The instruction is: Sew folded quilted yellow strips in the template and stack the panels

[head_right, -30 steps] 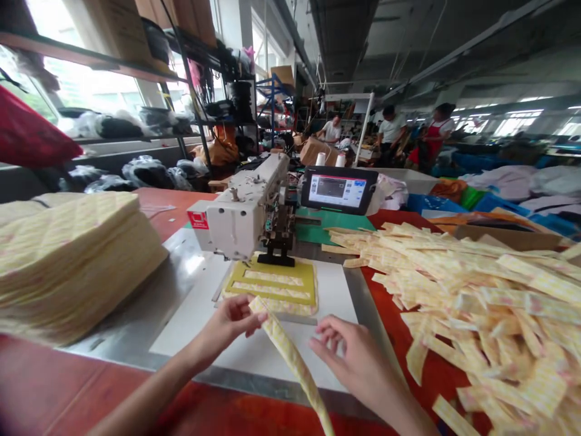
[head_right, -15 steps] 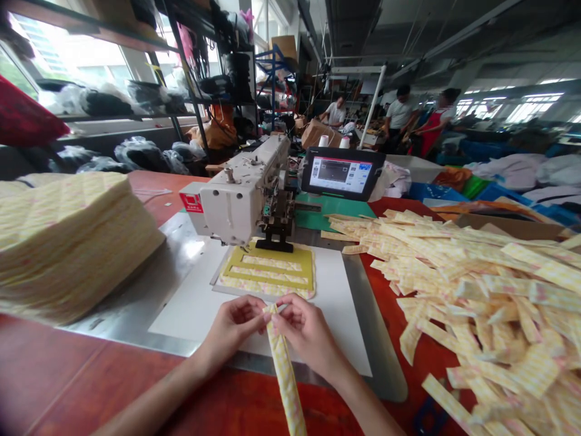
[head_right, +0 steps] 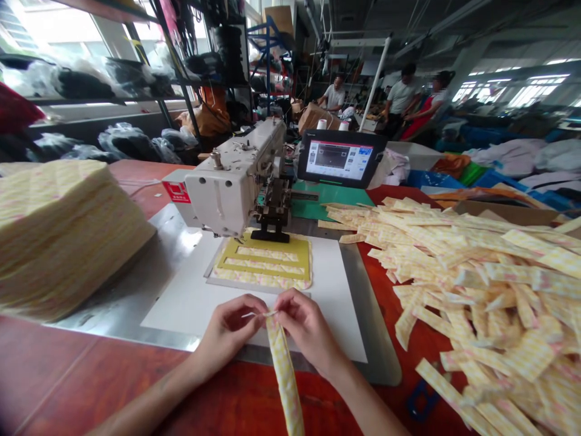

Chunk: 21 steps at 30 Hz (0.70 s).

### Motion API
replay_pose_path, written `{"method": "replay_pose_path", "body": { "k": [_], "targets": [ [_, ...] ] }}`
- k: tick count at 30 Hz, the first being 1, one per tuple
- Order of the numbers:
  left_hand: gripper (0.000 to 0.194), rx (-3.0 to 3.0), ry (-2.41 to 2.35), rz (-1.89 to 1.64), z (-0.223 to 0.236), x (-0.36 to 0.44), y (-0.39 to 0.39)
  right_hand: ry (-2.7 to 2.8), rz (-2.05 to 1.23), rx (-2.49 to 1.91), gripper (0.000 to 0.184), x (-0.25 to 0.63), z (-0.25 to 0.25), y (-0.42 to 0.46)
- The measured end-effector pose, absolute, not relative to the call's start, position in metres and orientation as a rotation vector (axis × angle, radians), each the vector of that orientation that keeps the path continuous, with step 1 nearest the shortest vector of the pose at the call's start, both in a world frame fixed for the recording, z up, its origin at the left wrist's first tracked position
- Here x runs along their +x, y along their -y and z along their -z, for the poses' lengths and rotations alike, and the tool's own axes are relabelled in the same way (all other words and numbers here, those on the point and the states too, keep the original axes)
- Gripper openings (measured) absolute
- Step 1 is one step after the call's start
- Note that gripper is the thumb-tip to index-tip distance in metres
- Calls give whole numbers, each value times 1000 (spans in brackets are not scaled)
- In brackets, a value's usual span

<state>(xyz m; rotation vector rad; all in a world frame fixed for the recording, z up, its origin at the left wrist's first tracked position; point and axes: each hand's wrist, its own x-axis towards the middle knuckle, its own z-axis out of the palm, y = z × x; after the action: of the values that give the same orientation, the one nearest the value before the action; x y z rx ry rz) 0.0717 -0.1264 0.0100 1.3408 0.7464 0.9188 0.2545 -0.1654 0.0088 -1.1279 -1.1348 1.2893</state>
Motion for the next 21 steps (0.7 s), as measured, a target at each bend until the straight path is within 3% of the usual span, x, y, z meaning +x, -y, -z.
{"method": "replay_pose_path", "body": {
  "k": [7,21],
  "targets": [
    [30,1303,-799,-920,-10,72,126,1239,-1223,-1120,19,258,-10,164],
    [26,1262,-791,-1120,-7,77,135,823,-1434,-1273,41,242,-16,169]
  ]
}}
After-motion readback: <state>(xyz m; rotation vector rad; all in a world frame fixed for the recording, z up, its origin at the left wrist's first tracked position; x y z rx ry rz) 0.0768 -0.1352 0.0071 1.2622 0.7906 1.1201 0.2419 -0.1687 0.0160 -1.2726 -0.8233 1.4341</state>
